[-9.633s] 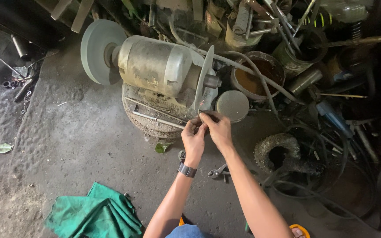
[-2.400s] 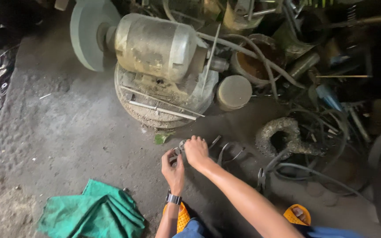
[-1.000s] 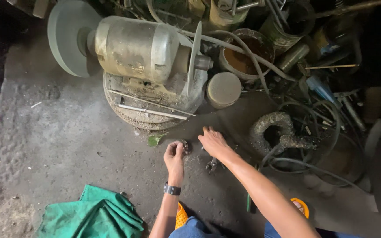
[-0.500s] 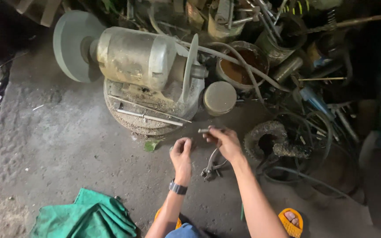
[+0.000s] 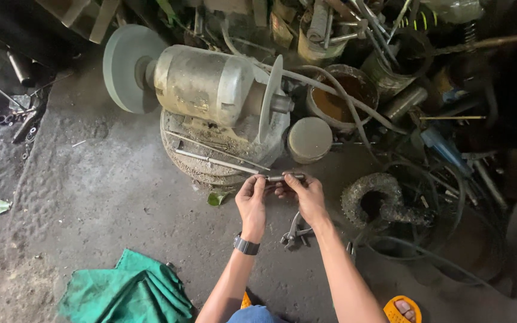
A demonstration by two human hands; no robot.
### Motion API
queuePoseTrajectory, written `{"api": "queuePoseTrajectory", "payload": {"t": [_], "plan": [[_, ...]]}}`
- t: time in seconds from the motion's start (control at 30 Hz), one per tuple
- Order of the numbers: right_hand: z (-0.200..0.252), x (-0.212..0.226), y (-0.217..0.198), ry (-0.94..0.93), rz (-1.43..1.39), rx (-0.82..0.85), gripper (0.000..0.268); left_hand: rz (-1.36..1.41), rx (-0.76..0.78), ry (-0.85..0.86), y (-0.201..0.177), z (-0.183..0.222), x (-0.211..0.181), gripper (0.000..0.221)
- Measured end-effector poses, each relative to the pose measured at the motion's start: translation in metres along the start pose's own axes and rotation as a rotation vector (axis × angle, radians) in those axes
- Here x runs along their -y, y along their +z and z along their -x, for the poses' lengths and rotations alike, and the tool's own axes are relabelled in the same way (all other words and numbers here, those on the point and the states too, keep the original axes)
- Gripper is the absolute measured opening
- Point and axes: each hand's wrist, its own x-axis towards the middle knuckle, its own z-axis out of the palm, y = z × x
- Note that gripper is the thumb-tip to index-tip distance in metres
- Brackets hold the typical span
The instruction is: Grinding a small metal component on a bench grinder in a workshop.
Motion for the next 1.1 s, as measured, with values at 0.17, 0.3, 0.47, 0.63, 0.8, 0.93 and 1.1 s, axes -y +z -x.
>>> {"api": "queuePoseTrajectory", "payload": {"t": [0.17,0.3,0.47,0.63,0.8,0.93,1.1], "plan": [[0.009,0.015,0.009,0.007,0.028,-0.006,0.026,0.116,0.009,-0.042,0.004,0.002,0.002,0.021],[0.011,0.017,0.012,0.005,0.008,-0.021,0.025,0.119,-0.029,-0.048,0.006,0.001,0.004,0.021],[0.006,0.006,-0.002,-0.027,0.094,0.036,0.024,-0.042,-0.026,0.004,0.003,0.002,0.006,0.025],[-0.002,0.024,-0.009,-0.086,0.245,0.022,0.022,-0.202,0.055,0.027,0.018,0.005,0.005,0.034],[-0.016,0.079,0.008,-0.279,0.643,0.011,0.022,0.019,0.181,-0.183,0.059,-0.018,-0.007,0.042],[-0.02,0.136,0.037,-0.504,1.027,0.02,0.027,0.074,0.162,-0.118,0.089,-0.031,-0.023,0.043],[-0.026,0.14,0.056,-0.541,1.03,-0.01,0.02,0.344,0.115,-0.287,0.101,-0.032,-0.053,0.03]]}}
